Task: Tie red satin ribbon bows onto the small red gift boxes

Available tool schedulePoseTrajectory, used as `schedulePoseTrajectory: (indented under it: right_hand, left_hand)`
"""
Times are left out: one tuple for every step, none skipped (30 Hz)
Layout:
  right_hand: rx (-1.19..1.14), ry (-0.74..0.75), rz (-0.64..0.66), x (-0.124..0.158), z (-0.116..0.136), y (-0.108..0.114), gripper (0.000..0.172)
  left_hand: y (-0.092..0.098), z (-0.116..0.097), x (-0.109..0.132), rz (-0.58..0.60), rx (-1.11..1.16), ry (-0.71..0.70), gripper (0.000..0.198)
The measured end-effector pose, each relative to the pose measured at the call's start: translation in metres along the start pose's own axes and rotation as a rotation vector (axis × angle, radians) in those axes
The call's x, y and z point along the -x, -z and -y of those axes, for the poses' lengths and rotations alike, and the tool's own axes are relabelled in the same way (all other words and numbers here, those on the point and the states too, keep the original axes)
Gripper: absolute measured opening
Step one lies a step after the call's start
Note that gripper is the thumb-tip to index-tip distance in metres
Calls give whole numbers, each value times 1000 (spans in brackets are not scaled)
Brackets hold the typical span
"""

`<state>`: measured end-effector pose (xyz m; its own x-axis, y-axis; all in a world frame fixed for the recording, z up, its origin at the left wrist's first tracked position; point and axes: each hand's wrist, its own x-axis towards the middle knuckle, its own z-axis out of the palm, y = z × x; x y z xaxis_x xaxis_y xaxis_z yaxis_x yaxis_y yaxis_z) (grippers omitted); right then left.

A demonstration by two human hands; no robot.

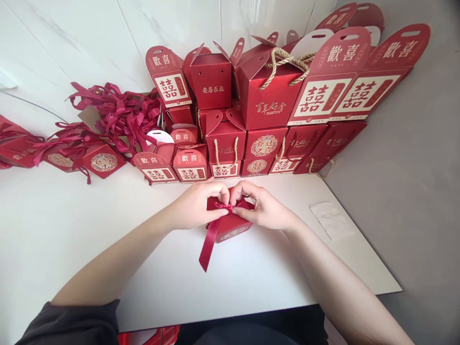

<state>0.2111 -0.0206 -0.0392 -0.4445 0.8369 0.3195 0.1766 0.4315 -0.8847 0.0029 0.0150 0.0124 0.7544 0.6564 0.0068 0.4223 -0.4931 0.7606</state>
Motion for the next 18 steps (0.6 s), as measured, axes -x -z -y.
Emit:
schedulePoseTrajectory:
  right_hand:
    - [-23, -3, 0, 0, 0, 0, 9]
    - [-37, -3, -1, -1, -1, -1, 9]
    - [-41, -2, -3, -1, -1, -1, 10]
    - [-36, 1, -5, -1, -1, -2, 11]
    - [-23, 3, -8, -1, -1, -2, 11]
    - [-7, 5, -9, -1, 0, -2, 12]
    - [10, 4, -9, -1, 0, -3, 12]
    - [29, 4, -10, -1, 1, -3, 13]
    - [49, 5, -12, 0, 3, -3, 12]
    - [67, 10, -13, 0, 4, -3, 12]
    - [80, 16, -11, 1, 6, -2, 12]
    - [85, 22, -9, 2, 7, -2, 11]
    - [86, 24, -11, 2, 8, -1, 8]
    - [87, 21, -29, 3, 8, -1, 5]
    - [93, 6, -58, 3, 8, -1, 3]
    - [102, -17, -94, 3, 7, 0, 7]
    - [111, -44, -127, 3, 6, 0, 11]
    - [112, -73, -146, 3, 4, 0, 13]
  left_hand:
    - [-2, -3, 2, -28, -56, 2, 6]
    - [-5, -5, 4, -57, -104, 3, 5]
    - [-8, -7, 7, -87, -147, 2, 6]
    - [-13, -8, 9, -126, -191, -7, 7]
    - [-17, -8, 10, -173, -242, -21, 9]
    - [-22, -8, 11, -226, -301, -39, 11]
    - [-26, -7, 12, -277, -357, -59, 13]
    - [-30, -6, 13, -320, -407, -76, 14]
    - [-32, -4, 13, -357, -448, -90, 14]
    - [-34, -3, 12, -383, -477, -104, 14]
    - [-35, -1, 12, -399, -495, -122, 13]
    - [-35, 1, 11, -407, -501, -146, 11]
    - [-35, 3, 11, -410, -500, -173, 11]
    - [-34, 4, 10, -408, -493, -204, 11]
    - [-33, 6, 10, -404, -484, -232, 11]
    - [-32, 7, 10, -401, -477, -257, 12]
    - [-32, 8, 10, -403, -473, -277, 13]
    - [-32, 10, 10, -406, -473, -291, 14]
